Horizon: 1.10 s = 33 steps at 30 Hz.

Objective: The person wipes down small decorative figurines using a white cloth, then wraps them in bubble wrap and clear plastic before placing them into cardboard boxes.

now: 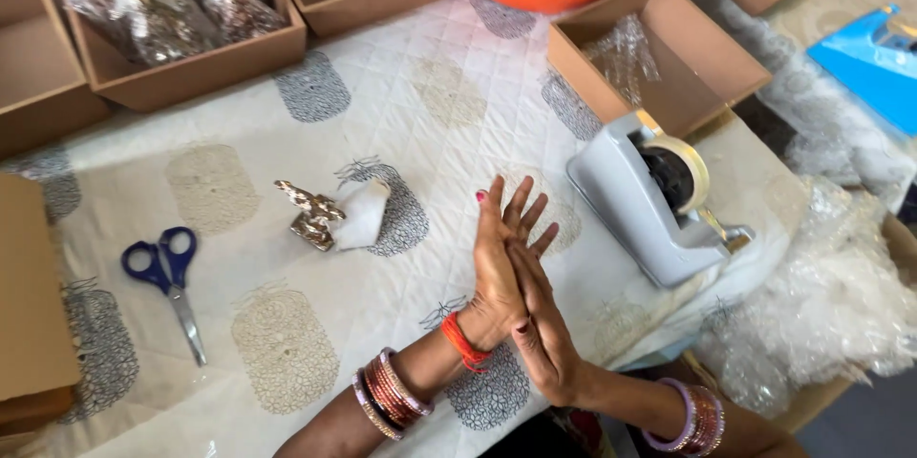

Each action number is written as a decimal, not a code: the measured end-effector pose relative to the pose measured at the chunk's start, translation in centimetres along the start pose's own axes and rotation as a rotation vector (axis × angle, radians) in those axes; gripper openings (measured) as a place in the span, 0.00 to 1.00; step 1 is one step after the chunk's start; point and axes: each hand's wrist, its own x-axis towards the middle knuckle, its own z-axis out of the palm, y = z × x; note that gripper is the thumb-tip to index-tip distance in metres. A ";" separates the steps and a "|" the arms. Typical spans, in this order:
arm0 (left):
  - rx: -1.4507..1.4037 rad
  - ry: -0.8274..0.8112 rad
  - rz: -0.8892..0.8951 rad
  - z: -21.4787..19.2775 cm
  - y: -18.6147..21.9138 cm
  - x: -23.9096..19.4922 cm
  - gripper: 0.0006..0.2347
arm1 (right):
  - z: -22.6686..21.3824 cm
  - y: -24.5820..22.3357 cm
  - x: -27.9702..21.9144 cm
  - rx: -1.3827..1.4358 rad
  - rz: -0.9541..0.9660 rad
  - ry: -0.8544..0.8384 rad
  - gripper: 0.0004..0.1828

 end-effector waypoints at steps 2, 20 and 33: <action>-0.255 0.083 -0.080 -0.1 -0.4 0.0 0.37 | 0.4 -0.7 -1.5 0.094 -0.165 0.120 0.31; 0.338 -0.307 -0.183 -3.9 3.7 -2.3 0.25 | -17.1 7.2 -15.1 -0.471 0.033 0.229 0.23; 0.912 -0.103 0.390 -15.7 13.5 -10.8 0.14 | -17.6 13.9 -20.9 -0.664 0.644 -0.049 0.22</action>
